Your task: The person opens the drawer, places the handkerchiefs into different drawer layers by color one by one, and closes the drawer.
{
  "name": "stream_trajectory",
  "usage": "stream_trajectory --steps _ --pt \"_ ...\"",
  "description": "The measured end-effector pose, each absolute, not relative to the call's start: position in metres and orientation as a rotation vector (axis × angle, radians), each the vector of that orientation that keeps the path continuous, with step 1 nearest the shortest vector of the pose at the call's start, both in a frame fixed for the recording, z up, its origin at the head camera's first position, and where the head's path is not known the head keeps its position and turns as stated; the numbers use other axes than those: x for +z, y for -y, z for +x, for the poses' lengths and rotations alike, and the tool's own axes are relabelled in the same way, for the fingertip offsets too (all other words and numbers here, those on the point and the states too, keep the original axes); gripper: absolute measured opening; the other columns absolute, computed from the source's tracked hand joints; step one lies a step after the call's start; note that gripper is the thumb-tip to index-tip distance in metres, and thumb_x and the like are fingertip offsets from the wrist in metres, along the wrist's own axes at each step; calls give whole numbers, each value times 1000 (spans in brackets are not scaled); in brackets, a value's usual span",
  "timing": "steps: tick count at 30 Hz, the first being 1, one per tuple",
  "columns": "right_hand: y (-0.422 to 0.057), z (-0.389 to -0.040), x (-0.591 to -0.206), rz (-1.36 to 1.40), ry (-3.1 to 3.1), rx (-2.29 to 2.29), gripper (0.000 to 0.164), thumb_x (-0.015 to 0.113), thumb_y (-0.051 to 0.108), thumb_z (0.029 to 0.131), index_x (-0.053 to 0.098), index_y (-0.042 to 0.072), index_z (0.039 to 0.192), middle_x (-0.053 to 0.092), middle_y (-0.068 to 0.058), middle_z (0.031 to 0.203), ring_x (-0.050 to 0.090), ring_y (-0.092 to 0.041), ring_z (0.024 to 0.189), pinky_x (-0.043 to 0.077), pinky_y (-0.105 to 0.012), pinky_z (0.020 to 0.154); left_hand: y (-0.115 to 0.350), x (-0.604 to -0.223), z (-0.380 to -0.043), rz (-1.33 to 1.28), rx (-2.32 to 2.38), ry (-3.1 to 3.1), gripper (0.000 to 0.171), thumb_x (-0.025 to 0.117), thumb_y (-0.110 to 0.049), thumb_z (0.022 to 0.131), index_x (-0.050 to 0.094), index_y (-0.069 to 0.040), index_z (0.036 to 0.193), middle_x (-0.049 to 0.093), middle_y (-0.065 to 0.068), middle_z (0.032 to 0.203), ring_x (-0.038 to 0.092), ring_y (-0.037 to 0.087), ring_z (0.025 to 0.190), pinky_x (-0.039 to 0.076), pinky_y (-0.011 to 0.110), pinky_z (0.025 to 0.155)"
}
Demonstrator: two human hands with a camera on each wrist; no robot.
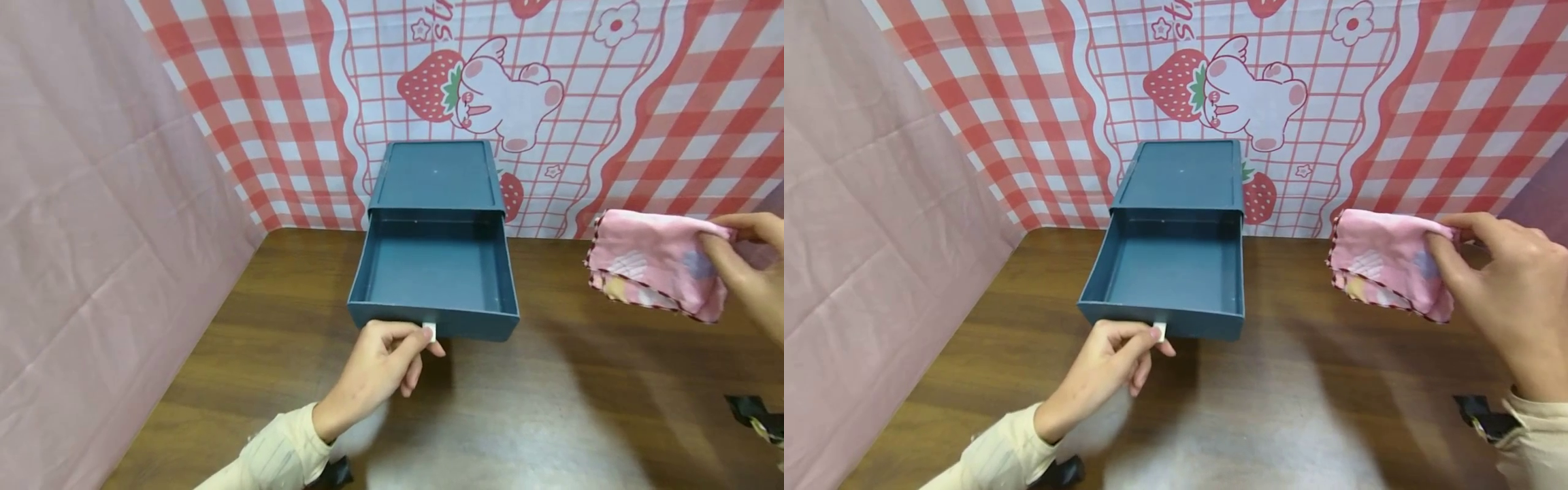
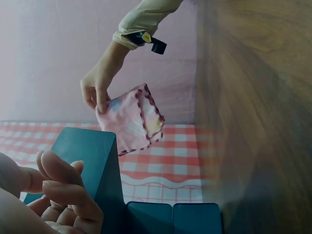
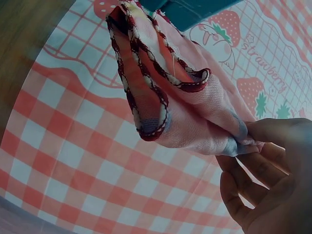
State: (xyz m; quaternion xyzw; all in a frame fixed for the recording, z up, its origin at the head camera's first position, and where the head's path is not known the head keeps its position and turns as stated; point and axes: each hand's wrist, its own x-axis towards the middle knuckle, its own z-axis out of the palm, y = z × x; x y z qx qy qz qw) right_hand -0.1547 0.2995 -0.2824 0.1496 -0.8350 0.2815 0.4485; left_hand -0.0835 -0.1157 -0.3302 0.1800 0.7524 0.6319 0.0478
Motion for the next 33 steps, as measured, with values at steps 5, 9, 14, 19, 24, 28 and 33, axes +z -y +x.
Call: stream_trajectory --steps 5,9,14,19,24,28,33 --pt "-296 -156 -284 389 2043 728 21 64 -1 90 63 -22 95 45 45 96 41 24 83 30 -4 76 118 -334 -78 564 1942 -2268 34 54 -25 104 74 -2 89 50 7 48 47 16 38 41 29 38" --pt "-295 -158 -286 417 2031 748 31 62 8 94 63 -22 94 47 45 96 43 24 83 31 -4 76 117 -336 -72 575 1940 -2221 34 54 -26 104 75 -5 87 50 5 47 46 14 39 42 31 38" --pt "-293 -159 -286 425 2035 745 32 62 10 95 63 -22 94 47 45 97 42 24 82 31 -4 75 117 -337 -69 573 1939 -2193 33 55 -27 104 76 -8 85 49 5 46 45 13 39 41 28 39" --pt "-291 -159 -285 448 2041 763 24 61 5 94 67 -18 91 48 43 97 44 22 81 33 -2 75 119 -337 -72 569 1943 -2210 33 55 -23 103 76 -6 85 49 6 46 46 14 39 41 28 39" --pt "-288 -159 -285 449 2025 804 24 63 1 92 63 -23 94 51 41 95 46 20 79 34 -3 75 120 -338 -72 561 1932 -2232 33 55 -21 103 75 -5 84 50 7 46 46 13 39 41 25 40" --pt "-288 -158 -284 461 2007 814 26 63 3 92 63 -23 93 52 40 95 46 20 79 34 -4 75 119 -339 -72 566 1939 -2231 32 55 -21 103 75 -4 85 49 7 46 46 13 39 40 24 40" --pt "-290 -153 -282 449 2045 733 44 59 21 98 63 -23 95 46 45 100 42 24 83 31 -4 75 117 -344 -71 584 1934 -2259 31 54 -17 103 75 -2 85 50 7 46 46 11 39 38 23 39"
